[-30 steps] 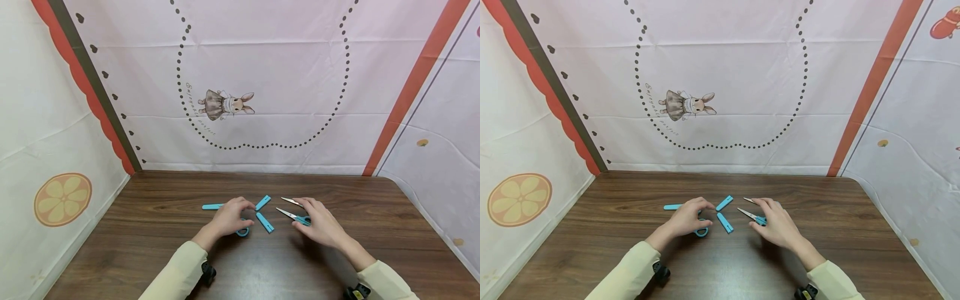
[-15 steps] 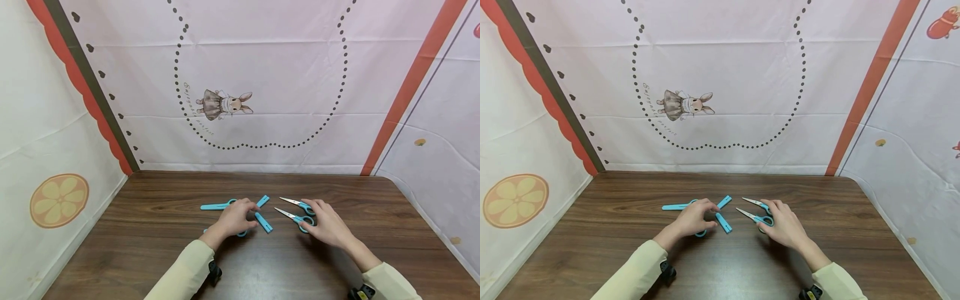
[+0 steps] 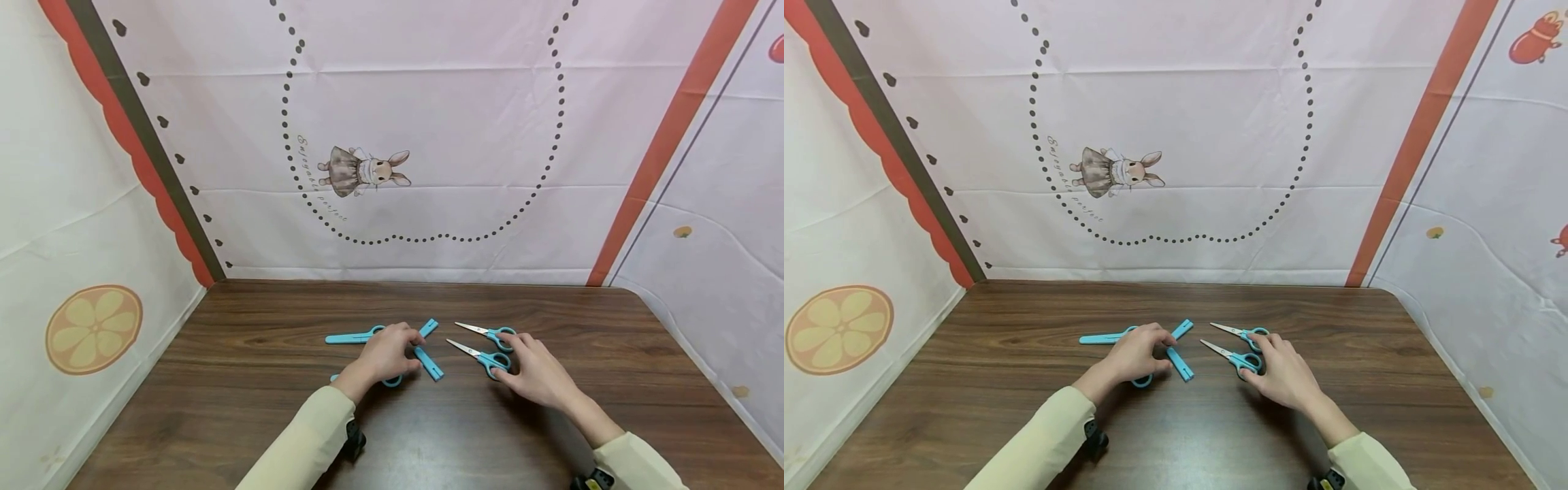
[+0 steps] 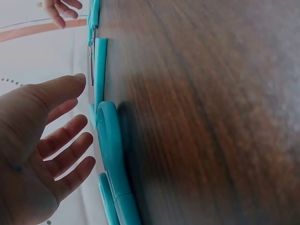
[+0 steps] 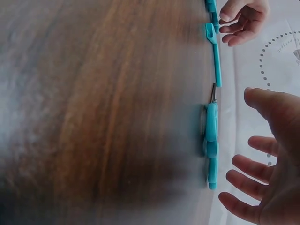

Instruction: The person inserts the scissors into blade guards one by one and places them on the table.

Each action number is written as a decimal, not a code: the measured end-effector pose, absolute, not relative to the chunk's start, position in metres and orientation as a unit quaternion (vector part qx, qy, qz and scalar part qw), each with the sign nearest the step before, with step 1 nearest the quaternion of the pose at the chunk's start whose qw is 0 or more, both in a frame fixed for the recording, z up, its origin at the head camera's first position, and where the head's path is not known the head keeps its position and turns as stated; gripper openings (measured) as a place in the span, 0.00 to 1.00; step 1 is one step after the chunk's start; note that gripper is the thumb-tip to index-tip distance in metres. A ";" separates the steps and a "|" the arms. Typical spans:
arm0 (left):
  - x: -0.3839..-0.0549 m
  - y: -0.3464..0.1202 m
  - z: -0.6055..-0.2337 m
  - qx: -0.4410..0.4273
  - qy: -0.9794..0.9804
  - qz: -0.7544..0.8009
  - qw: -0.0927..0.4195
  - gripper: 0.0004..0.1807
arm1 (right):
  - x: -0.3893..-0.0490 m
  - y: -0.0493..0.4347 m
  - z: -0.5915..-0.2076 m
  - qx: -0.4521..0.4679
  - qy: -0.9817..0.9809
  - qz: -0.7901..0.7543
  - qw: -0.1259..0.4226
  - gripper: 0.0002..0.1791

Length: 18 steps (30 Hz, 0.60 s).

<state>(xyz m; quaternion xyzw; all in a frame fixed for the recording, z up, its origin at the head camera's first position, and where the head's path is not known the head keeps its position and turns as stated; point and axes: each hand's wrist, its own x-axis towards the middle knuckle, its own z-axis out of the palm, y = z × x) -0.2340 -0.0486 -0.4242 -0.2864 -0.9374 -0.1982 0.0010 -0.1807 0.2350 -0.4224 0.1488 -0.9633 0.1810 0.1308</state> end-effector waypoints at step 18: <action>-0.238 -0.043 -0.428 -0.278 -0.945 -0.174 -0.005 0.15 | -0.178 0.236 -0.427 0.153 -0.967 0.174 0.105 0.34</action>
